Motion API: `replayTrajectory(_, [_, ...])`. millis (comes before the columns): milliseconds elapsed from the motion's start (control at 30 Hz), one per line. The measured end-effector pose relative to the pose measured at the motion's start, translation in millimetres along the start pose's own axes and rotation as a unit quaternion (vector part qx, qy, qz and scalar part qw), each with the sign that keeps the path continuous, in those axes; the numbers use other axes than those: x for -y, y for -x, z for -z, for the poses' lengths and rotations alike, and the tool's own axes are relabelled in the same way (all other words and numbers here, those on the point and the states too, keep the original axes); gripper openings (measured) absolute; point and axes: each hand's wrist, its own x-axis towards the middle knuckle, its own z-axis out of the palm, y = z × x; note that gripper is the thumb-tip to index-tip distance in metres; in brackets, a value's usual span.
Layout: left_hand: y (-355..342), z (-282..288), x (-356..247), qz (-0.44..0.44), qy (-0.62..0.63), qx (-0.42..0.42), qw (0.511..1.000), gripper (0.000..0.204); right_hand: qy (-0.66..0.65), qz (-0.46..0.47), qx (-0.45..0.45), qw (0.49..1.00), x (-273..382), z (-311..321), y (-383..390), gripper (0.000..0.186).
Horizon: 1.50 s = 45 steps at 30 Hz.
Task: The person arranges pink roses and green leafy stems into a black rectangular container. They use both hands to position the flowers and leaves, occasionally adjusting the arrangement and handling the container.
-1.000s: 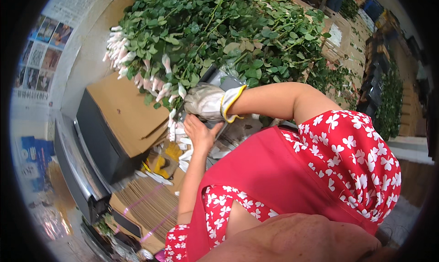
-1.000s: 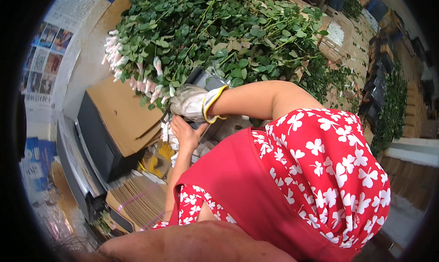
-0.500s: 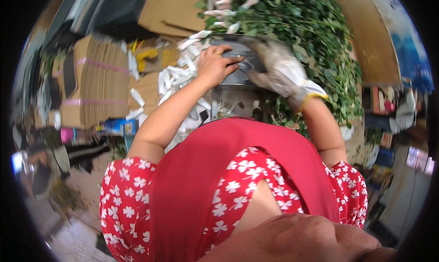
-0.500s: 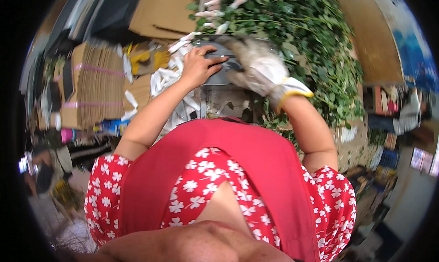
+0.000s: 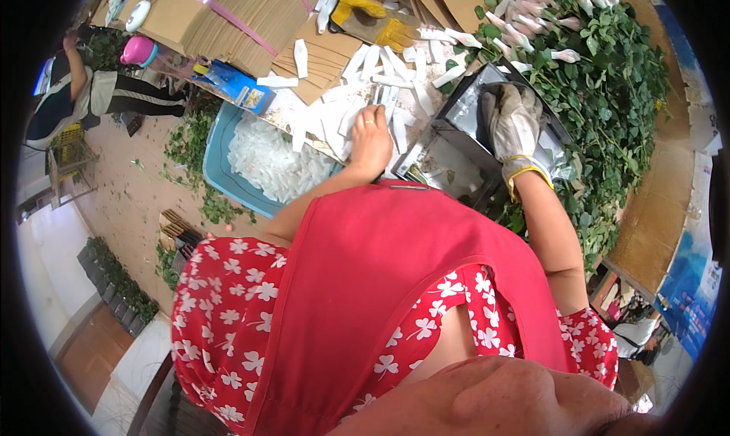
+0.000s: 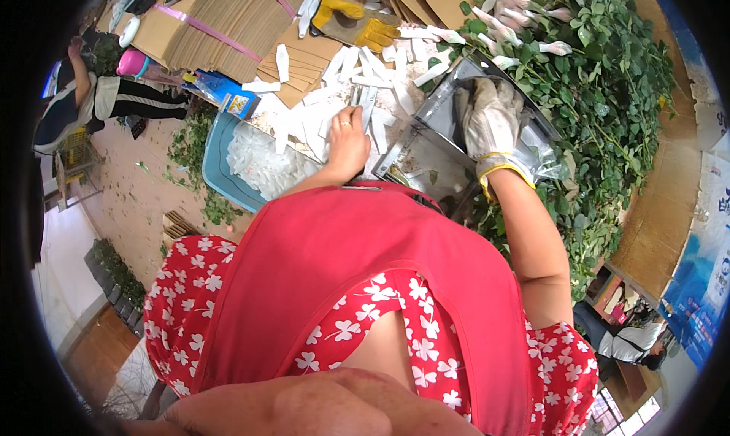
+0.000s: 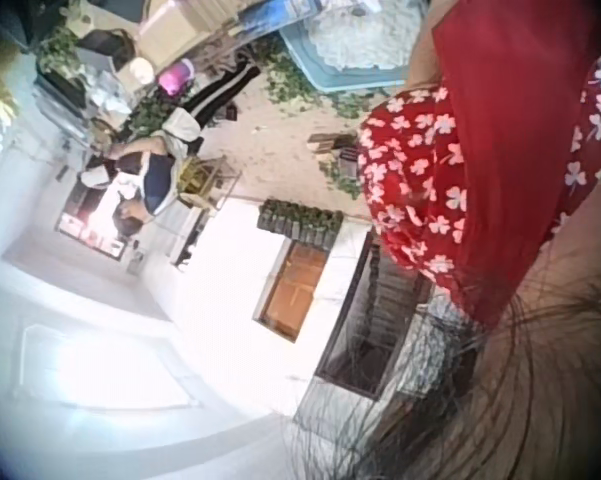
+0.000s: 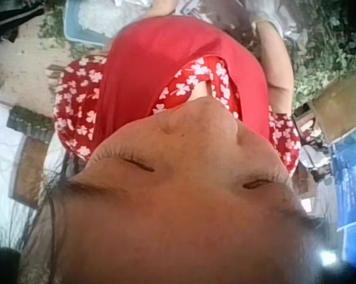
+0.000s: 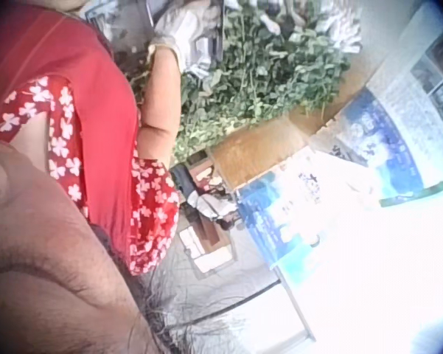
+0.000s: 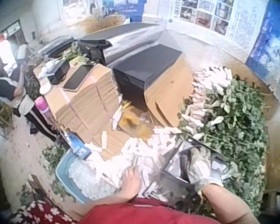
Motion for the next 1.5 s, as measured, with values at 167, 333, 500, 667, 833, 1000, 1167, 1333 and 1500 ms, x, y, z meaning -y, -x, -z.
replayTrajectory(167, [-9.2, 45.7, 62.4, 0.027, -0.063, 0.096, 0.993, 0.064, 0.008, 0.026, -0.023, 0.999, -12.8, -10.8, 0.3, 0.024])
replayTrajectory(333, [4.2, 130.6, 129.6, 0.387, 0.404, 0.281, 0.780, 0.046, -0.002, -0.031, 0.002, 1.000, -7.3, -4.7, -2.6, 0.025])
replayTrajectory(500, [-56.2, 138.1, 24.7, 0.223, 0.568, 0.462, 0.644, 0.080, -0.020, -0.063, 0.009, 0.998, -1.3, 0.6, -9.4, 0.031])
replayTrajectory(667, [-126.3, 94.5, -17.5, -0.125, 0.376, 0.418, 0.818, 0.096, 0.000, -0.095, 0.011, 0.995, -2.7, 3.2, -14.8, 0.038])
replayTrajectory(833, [-171.2, 98.8, -40.9, -0.129, 0.368, 0.516, 0.763, 0.087, 0.001, -0.107, 0.009, 0.994, 6.4, 11.9, -21.7, 0.031])
replayTrajectory(1000, [-172.5, 86.7, -48.9, -0.105, 0.222, 0.525, 0.815, 0.072, 0.017, -0.076, -0.012, 0.997, -6.9, -0.5, -16.3, 0.031])
replayTrajectory(1167, [-178.7, 73.5, -28.0, -0.161, 0.302, 0.527, 0.778, 0.079, 0.002, -0.071, -0.024, 0.997, -5.9, -0.8, -20.3, 0.035])
replayTrajectory(1333, [-108.1, 72.7, 41.2, -0.143, 0.235, 0.389, 0.879, 0.076, 0.068, -0.036, -0.068, 0.995, -18.3, -15.8, -13.4, 0.031])
replayTrajectory(1500, [-70.1, 70.3, 40.4, -0.239, 0.146, 0.220, 0.934, 0.072, 0.033, -0.019, -0.039, 0.999, -18.0, -16.4, -16.6, 0.031])
